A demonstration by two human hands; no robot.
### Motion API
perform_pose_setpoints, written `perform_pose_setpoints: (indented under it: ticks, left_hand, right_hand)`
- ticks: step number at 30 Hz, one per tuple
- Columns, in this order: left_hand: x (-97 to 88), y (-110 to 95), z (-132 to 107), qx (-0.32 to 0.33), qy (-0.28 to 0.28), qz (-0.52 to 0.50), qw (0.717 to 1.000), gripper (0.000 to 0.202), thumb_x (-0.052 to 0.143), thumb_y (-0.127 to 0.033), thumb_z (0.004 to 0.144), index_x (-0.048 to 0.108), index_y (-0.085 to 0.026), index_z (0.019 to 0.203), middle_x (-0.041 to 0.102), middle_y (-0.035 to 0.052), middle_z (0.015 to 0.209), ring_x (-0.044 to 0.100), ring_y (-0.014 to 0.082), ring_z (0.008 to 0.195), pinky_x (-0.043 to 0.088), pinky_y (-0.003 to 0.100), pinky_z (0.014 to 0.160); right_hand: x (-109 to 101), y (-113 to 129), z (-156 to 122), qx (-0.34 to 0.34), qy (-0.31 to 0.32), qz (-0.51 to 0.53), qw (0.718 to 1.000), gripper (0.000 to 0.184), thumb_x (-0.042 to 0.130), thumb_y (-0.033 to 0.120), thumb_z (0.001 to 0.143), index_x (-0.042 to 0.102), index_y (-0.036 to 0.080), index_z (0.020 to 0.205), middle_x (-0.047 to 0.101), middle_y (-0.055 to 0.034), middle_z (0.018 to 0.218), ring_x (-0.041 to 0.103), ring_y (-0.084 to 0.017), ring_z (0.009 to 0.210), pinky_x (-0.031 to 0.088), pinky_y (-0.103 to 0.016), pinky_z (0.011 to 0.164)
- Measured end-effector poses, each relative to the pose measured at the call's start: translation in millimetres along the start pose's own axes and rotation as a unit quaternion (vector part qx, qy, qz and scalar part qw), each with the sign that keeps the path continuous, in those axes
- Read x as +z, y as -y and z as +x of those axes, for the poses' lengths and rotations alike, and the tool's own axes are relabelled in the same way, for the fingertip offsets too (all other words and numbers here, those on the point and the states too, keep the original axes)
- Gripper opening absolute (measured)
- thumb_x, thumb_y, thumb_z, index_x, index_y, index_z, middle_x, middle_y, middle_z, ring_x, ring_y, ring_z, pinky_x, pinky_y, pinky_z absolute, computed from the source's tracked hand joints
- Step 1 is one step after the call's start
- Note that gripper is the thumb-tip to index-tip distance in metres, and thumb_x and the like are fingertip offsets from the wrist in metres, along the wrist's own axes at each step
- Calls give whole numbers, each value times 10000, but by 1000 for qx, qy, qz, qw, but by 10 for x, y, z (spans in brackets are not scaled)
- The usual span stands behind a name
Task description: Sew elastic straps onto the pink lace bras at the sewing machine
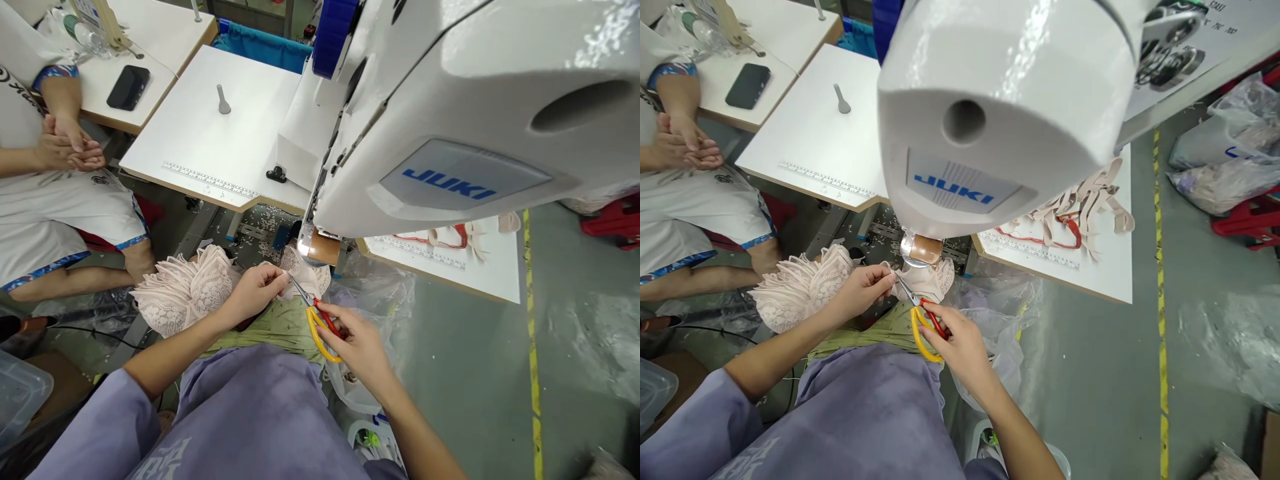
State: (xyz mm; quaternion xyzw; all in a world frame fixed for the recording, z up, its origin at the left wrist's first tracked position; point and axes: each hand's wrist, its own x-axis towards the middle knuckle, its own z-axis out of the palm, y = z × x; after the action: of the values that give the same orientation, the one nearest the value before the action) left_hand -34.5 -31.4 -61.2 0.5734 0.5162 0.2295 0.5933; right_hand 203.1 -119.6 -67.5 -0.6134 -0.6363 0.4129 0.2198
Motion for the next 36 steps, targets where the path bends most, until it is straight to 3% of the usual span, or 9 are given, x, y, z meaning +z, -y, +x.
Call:
perform_pose_setpoints:
  ticks: [11, 18, 21, 24, 28, 31, 32, 34, 36]
  left_hand:
    - [136, 12, 35, 37, -2, 16, 999, 302, 514, -309, 916, 544, -167, 651, 517, -39, 612, 461, 104, 601, 342, 227, 586]
    - [86, 39, 28, 11, 2, -23, 1000, 347, 537, -392, 924, 533, -167, 659, 501, -40, 602, 439, 98, 579, 338, 231, 572]
    - [62, 14, 6, -25, 21, -105, 994, 353, 552, -422, 924, 534, -167, 681, 461, -56, 573, 393, 79, 527, 328, 221, 546]
    - [63, -11, -3, -42, 37, -175, 983, 363, 582, -429, 914, 522, -164, 673, 493, -47, 614, 409, 65, 527, 344, 210, 544]
    - [63, -55, 10, -55, 61, -218, 973, 371, 565, -443, 920, 563, -154, 687, 540, -27, 635, 425, 56, 500, 333, 198, 498]
    - [35, -163, 32, -95, 130, -239, 958, 332, 524, -428, 925, 611, -143, 779, 622, 12, 686, 452, 62, 466, 352, 203, 467]
    - [22, -215, 39, -114, 165, -237, 951, 297, 518, -410, 920, 619, -142, 841, 655, 29, 729, 475, 71, 466, 376, 209, 467]
    - [-6, -322, 46, -148, 239, -195, 940, 250, 504, -375, 908, 608, -148, 919, 694, 51, 796, 508, 90, 466, 408, 227, 459]
    - [-35, -385, 33, -141, 280, -100, 944, 254, 470, -371, 916, 604, -155, 902, 692, 46, 774, 512, 105, 458, 413, 242, 451]
  right_hand:
    - [-74, -21, 13, 35, 14, 38, 999, 383, 687, 265, 753, 676, 227, 1134, 619, -2, 719, 549, -150, 596, 440, -257, 545]
    - [31, -96, -37, 77, -7, 102, 992, 360, 661, 360, 829, 688, 243, 1168, 706, -52, 918, 585, -143, 619, 479, -273, 568]
    - [-222, -251, -3, 95, -46, 42, 994, 379, 668, 432, 825, 705, 232, 1144, 694, -36, 789, 580, -158, 587, 488, -290, 560]
    - [-739, -446, 234, 104, -121, -117, 980, 447, 624, 546, 846, 710, 236, 1155, 691, -45, 756, 592, -191, 587, 477, -318, 552]
    - [-1260, -436, 587, 16, -242, -351, 905, 502, 522, 511, 917, 658, 152, 1239, 683, -192, 1119, 633, -361, 1004, 501, -492, 818]
    - [-1033, -123, 623, -100, -273, -362, 886, 479, 544, 492, 933, 612, 154, 1265, 667, -200, 1154, 607, -364, 1087, 497, -508, 890]
    - [-852, -8, 599, -155, -232, -339, 899, 449, 571, 484, 929, 609, 178, 1256, 683, -178, 1120, 630, -334, 1048, 523, -469, 861]
    - [-464, 162, 547, -272, -73, -296, 913, 321, 540, 394, 965, 620, 231, 1230, 688, -135, 1173, 652, -275, 1040, 549, -395, 837]
    - [-195, 208, 532, -315, 10, -249, 916, 267, 438, 275, 1007, 642, 250, 1179, 714, -92, 1133, 675, -218, 985, 553, -324, 780]
